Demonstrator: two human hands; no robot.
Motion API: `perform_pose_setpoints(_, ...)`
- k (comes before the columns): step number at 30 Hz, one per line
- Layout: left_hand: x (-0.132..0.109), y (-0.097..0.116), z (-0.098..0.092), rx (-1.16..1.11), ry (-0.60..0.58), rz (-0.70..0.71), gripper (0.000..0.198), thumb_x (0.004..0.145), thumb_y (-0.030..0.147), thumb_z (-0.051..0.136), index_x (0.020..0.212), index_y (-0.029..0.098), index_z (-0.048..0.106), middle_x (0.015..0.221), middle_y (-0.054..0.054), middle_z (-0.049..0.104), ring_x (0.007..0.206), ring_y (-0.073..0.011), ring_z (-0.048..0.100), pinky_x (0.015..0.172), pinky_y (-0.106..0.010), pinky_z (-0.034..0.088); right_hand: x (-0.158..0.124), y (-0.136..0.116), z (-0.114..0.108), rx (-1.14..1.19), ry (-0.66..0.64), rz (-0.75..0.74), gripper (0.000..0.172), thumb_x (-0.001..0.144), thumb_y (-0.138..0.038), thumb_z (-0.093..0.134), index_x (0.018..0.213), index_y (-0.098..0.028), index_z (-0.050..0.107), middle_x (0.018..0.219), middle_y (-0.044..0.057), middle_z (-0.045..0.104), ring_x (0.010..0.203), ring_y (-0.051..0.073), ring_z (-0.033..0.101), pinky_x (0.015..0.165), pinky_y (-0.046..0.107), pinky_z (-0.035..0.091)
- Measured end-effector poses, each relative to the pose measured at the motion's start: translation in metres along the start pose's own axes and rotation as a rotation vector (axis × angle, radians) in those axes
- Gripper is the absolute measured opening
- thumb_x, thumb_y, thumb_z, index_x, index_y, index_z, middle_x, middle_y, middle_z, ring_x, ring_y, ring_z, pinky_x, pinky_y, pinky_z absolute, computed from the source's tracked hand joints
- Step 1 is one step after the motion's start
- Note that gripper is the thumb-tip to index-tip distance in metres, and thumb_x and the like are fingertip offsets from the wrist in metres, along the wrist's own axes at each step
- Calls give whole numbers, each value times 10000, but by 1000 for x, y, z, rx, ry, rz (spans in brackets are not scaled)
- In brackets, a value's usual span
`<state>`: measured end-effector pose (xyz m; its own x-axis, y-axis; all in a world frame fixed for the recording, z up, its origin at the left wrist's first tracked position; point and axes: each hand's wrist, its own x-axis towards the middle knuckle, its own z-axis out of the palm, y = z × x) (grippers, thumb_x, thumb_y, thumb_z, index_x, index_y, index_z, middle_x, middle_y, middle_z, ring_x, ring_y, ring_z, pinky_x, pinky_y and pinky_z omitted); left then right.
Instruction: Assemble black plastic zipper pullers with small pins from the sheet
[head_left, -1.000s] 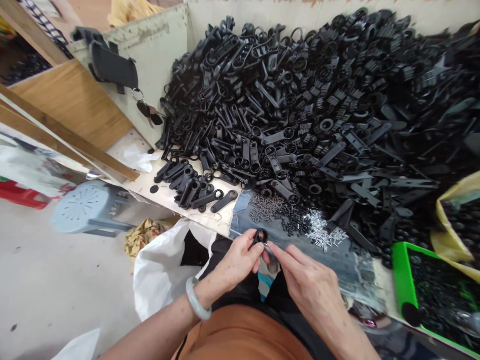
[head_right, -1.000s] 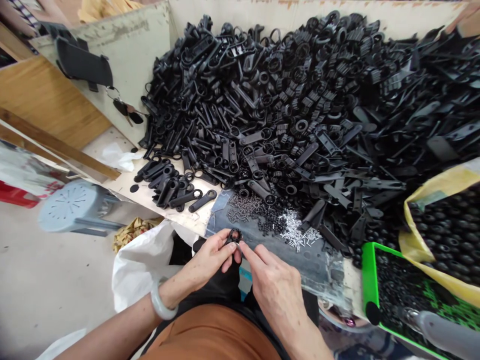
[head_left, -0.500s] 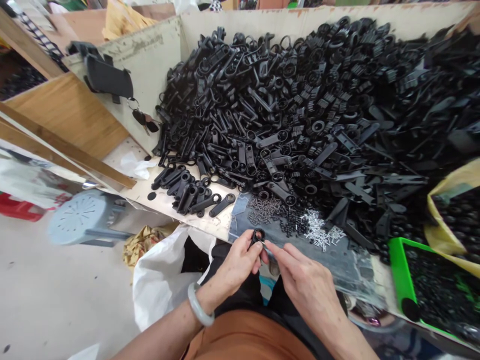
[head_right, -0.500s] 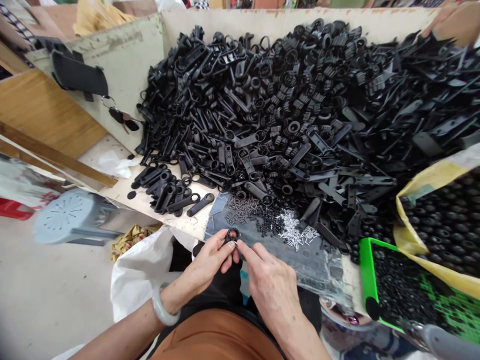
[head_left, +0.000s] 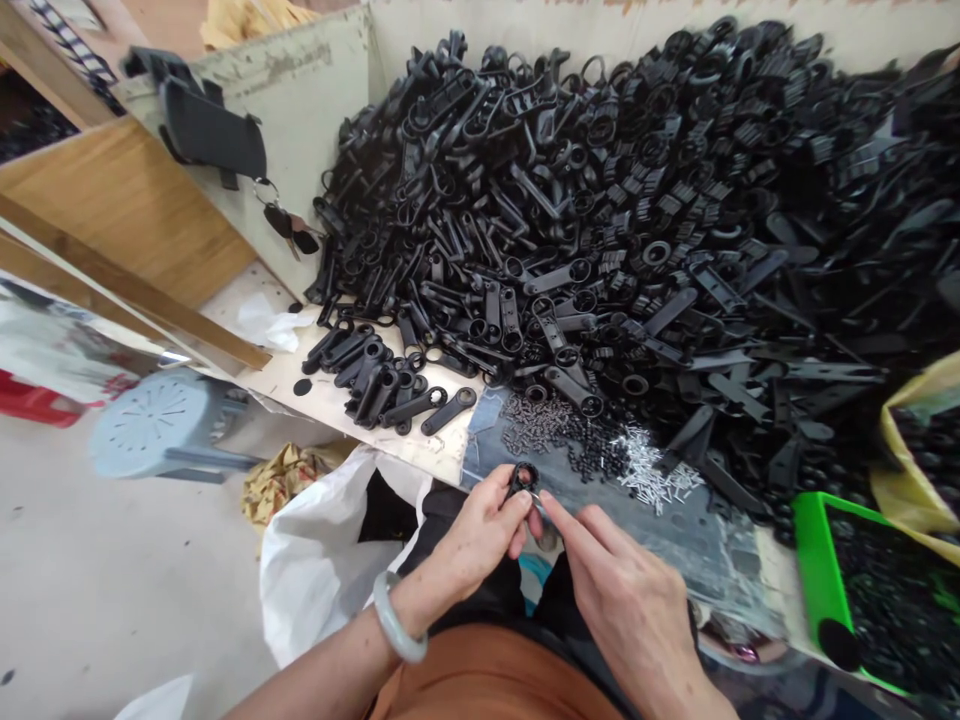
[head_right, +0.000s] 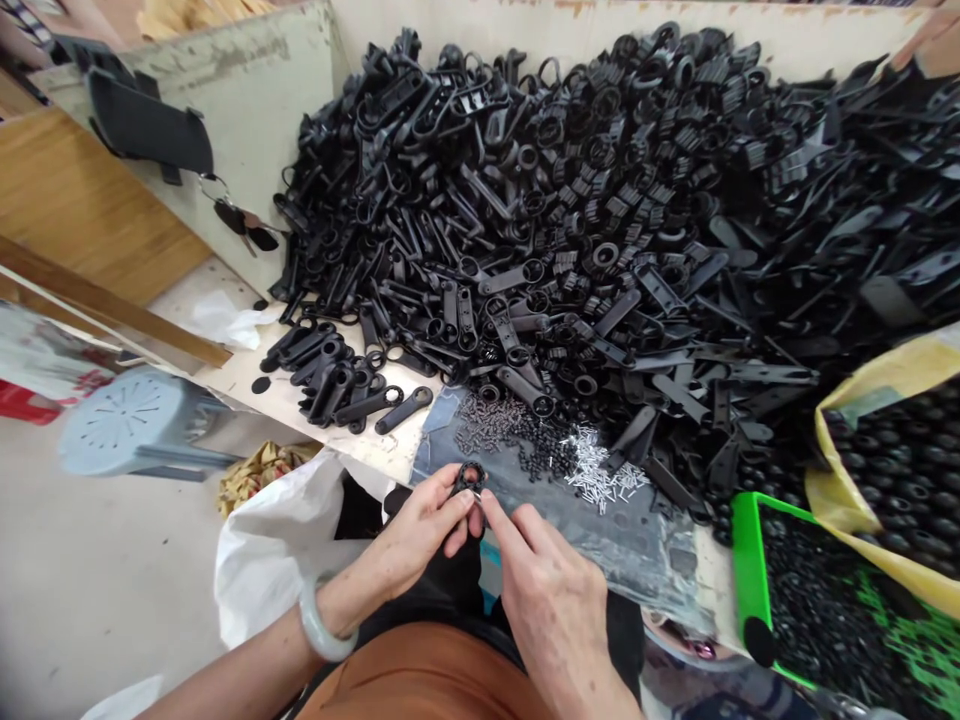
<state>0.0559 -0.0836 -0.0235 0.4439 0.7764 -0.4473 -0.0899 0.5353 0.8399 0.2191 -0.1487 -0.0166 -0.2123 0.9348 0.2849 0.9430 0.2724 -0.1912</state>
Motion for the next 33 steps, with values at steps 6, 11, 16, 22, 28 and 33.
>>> perform_pose_setpoints(6, 1, 0, -1, 17, 0, -1, 256, 936, 422, 569, 981, 179, 501, 719, 29, 582, 476, -57, 401, 494, -229, 295, 1, -1, -1, 18, -19, 1, 449, 1039, -102, 357, 1313, -211, 696, 785, 8, 679, 542, 88, 614, 497, 208, 402)
perform_pose_setpoints(11, 2, -4, -1, 80, 14, 6, 215, 959, 395, 529, 975, 183, 498, 719, 29, 579, 481, -61, 400, 492, -226, 319, 7, -4, -5, -33, 14, -27, 465, 1019, -60, 341, 1227, -192, 735, 729, -3, 648, 520, 95, 609, 480, 242, 381)
perform_pose_setpoints(16, 1, -6, -1, 159, 43, 9, 179, 964, 364, 513, 984, 186, 508, 701, 32, 578, 475, -68, 399, 474, -222, 319, 6, 1, -6, -93, -23, -67, 445, 989, -45, 396, 1276, -208, 696, 771, 3, 665, 602, 112, 639, 517, 255, 384)
perform_pose_setpoints(22, 3, -7, 0, 142, 56, 20, 164, 953, 357, 515, 976, 195, 502, 685, 40, 565, 468, -71, 399, 460, -218, 312, 10, 4, -5, -116, -54, -114, 498, 894, 24, 433, 1271, -185, 682, 788, 7, 671, 603, 130, 646, 514, 276, 401)
perform_pose_setpoints(28, 5, -11, 0, 137, 69, 33, 189, 947, 388, 526, 957, 203, 491, 657, 48, 551, 451, -75, 387, 442, -220, 294, 8, 7, -2, -166, -19, -183, 555, 831, 68, 464, 1303, -154, 652, 807, 11, 675, 615, 138, 614, 522, 289, 401)
perform_pose_setpoints(33, 4, -11, 3, 72, 75, 36, 235, 934, 427, 533, 951, 198, 480, 664, 52, 535, 460, -63, 383, 455, -211, 282, 3, 7, 3, -182, 25, -181, 530, 892, 54, 474, 1344, -173, 631, 802, -4, 665, 660, 140, 596, 606, 289, 407)
